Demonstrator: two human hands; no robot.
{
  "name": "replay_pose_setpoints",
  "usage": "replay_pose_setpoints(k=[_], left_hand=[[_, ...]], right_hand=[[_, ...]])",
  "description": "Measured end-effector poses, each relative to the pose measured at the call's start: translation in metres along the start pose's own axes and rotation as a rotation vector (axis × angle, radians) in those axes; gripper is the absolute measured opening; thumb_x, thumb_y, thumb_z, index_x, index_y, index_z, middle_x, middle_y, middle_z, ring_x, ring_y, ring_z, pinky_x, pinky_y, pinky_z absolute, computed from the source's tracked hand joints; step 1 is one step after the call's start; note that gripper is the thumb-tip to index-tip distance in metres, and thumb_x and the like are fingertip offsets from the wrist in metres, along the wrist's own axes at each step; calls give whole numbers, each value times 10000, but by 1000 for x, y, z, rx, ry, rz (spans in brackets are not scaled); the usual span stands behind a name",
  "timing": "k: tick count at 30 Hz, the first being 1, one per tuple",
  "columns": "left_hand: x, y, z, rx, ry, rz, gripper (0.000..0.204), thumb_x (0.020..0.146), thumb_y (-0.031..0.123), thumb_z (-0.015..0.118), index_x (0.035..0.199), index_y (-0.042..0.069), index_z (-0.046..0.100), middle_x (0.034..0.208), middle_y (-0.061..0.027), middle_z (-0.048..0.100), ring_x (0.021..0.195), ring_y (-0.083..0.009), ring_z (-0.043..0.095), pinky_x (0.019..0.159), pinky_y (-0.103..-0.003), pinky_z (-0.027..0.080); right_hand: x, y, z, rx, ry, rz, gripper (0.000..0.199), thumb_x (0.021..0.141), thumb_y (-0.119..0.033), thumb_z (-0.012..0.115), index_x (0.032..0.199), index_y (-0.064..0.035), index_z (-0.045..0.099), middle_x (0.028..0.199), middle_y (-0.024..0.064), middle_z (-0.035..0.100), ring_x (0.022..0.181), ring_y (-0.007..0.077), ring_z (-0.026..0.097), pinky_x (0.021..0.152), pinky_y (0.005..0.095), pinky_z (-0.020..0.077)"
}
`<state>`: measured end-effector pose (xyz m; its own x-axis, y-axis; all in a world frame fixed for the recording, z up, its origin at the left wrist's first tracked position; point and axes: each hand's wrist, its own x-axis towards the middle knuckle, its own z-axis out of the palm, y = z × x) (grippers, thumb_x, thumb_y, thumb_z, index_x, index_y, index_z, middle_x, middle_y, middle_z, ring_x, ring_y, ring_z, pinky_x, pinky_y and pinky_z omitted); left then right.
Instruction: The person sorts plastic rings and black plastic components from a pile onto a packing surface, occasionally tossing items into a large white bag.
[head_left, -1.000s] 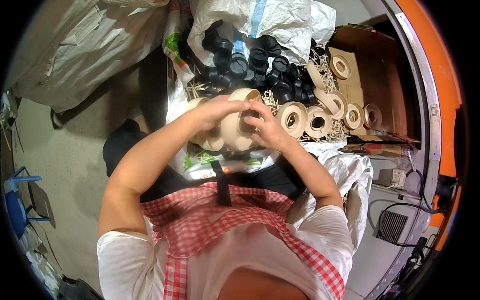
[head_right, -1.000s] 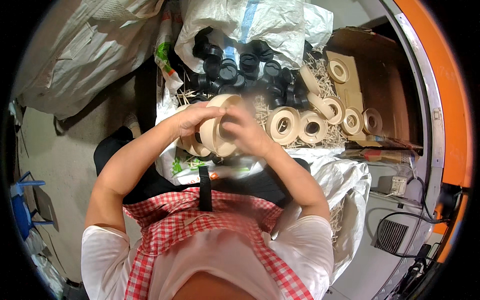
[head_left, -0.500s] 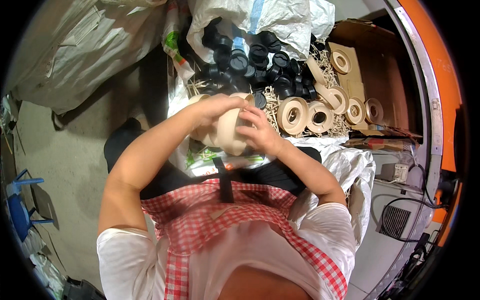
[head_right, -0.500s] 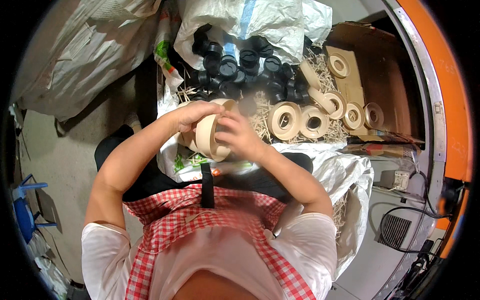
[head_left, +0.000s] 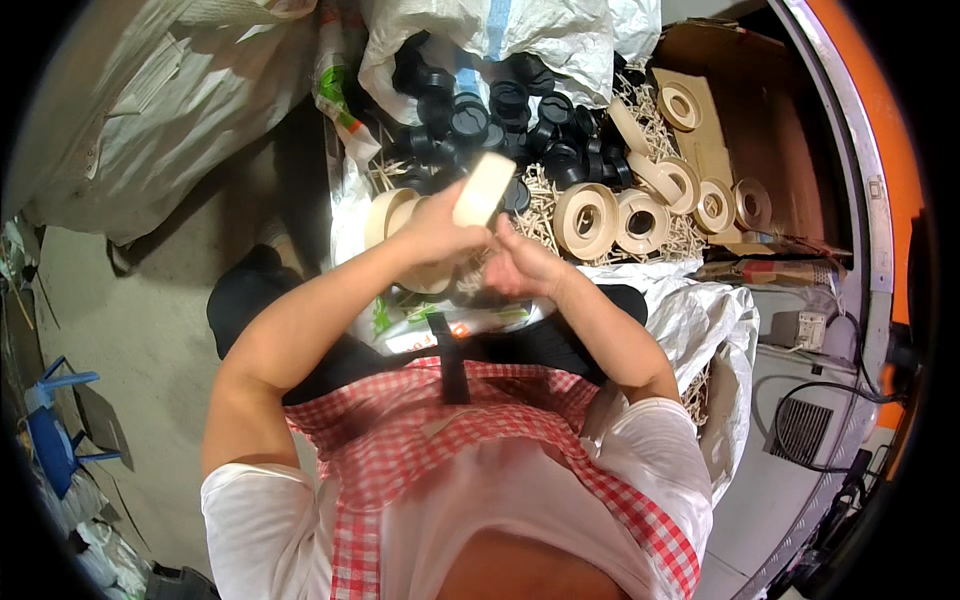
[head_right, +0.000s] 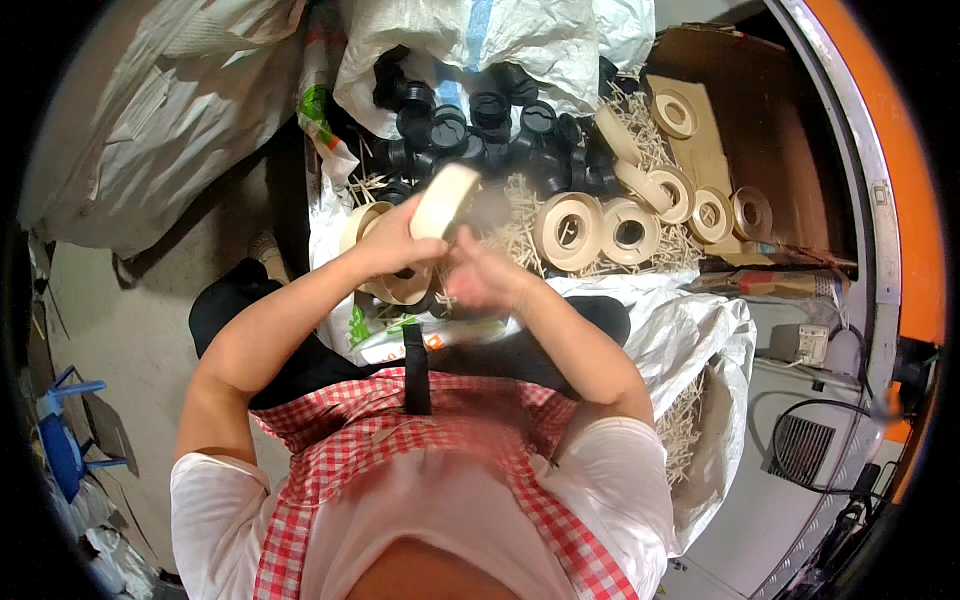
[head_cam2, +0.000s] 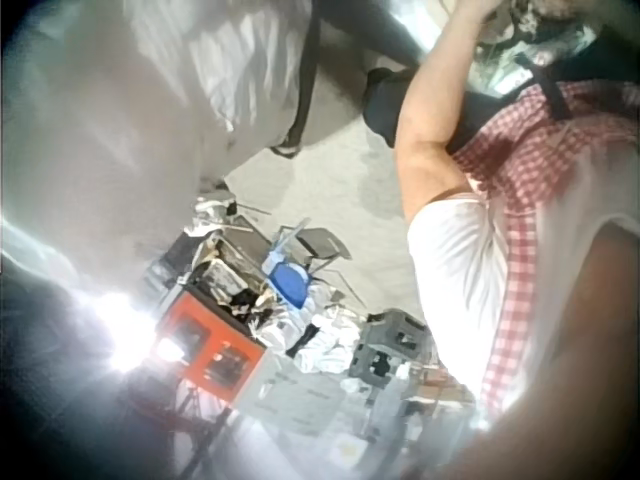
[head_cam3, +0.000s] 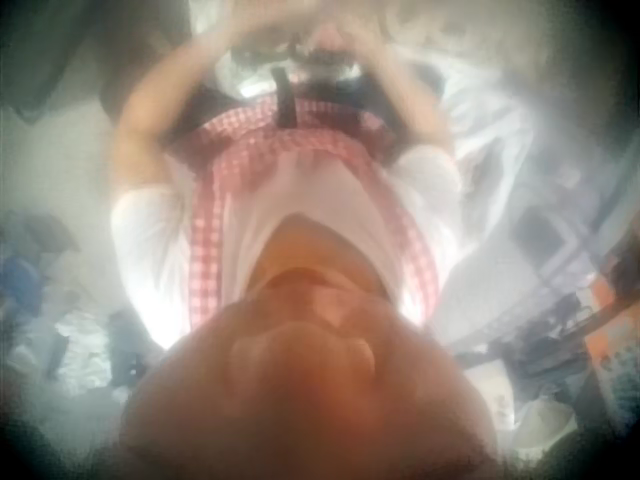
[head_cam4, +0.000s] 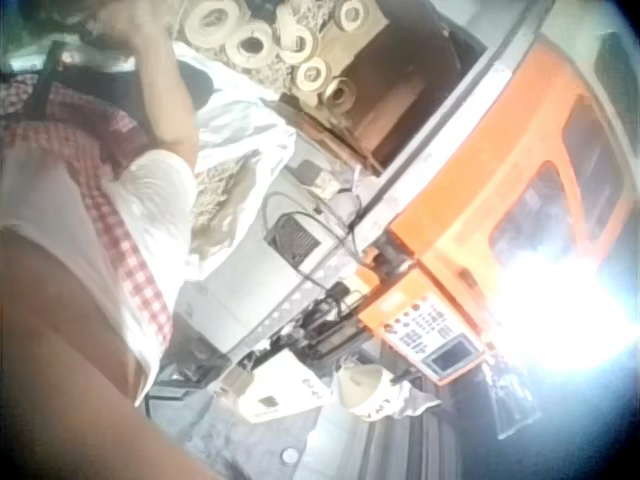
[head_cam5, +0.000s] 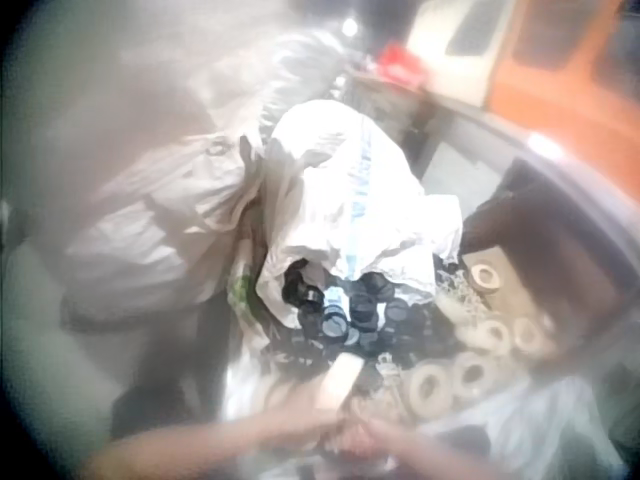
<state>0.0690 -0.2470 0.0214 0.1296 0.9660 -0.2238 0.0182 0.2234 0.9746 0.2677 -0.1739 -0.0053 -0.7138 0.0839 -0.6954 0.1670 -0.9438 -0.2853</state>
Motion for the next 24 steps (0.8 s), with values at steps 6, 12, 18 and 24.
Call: replay_pose_setpoints(k=[6, 12, 18, 24], left_hand=[[2, 11, -41, -495, 296, 175, 676, 774, 159, 593, 1347, 3, 271, 1169, -146, 506, 1033, -209, 538, 836, -338, 480], [-4, -47, -32, 253, 351, -129, 659, 789, 273, 573, 1323, -31, 335, 1175, -201, 526, 984, -282, 573, 835, -335, 461], [-15, 5, -21, 889, 217, -224, 565, 788, 318, 628, 1233, -4, 497, 1224, -212, 500, 1063, -351, 531, 906, -370, 430], [-11, 14, -30, -691, 222, -6, 401, 850, 241, 608, 1181, 50, 486, 1054, -55, 586, 950, -136, 581, 796, -325, 500]], right_hand=[[-4, -20, -108, -1522, 1474, -854, 668, 721, -237, 691, 1271, -3, 392, 1121, 193, 548, 1077, 299, 524, 909, 450, 394], [-6, -26, -99, -1449, 1444, -656, 545, 700, -120, 609, 1213, -26, 451, 1158, 155, 513, 1121, 310, 473, 944, 493, 318], [-15, -18, -14, -1540, 933, -1299, 326, 690, -74, 576, 1008, -4, 566, 1051, 174, 550, 1009, 337, 514, 862, 413, 424], [20, -21, 82, -1767, 244, -1632, 277, 734, -71, 632, 1005, -25, 601, 992, 164, 588, 921, 320, 560, 839, 412, 441]])
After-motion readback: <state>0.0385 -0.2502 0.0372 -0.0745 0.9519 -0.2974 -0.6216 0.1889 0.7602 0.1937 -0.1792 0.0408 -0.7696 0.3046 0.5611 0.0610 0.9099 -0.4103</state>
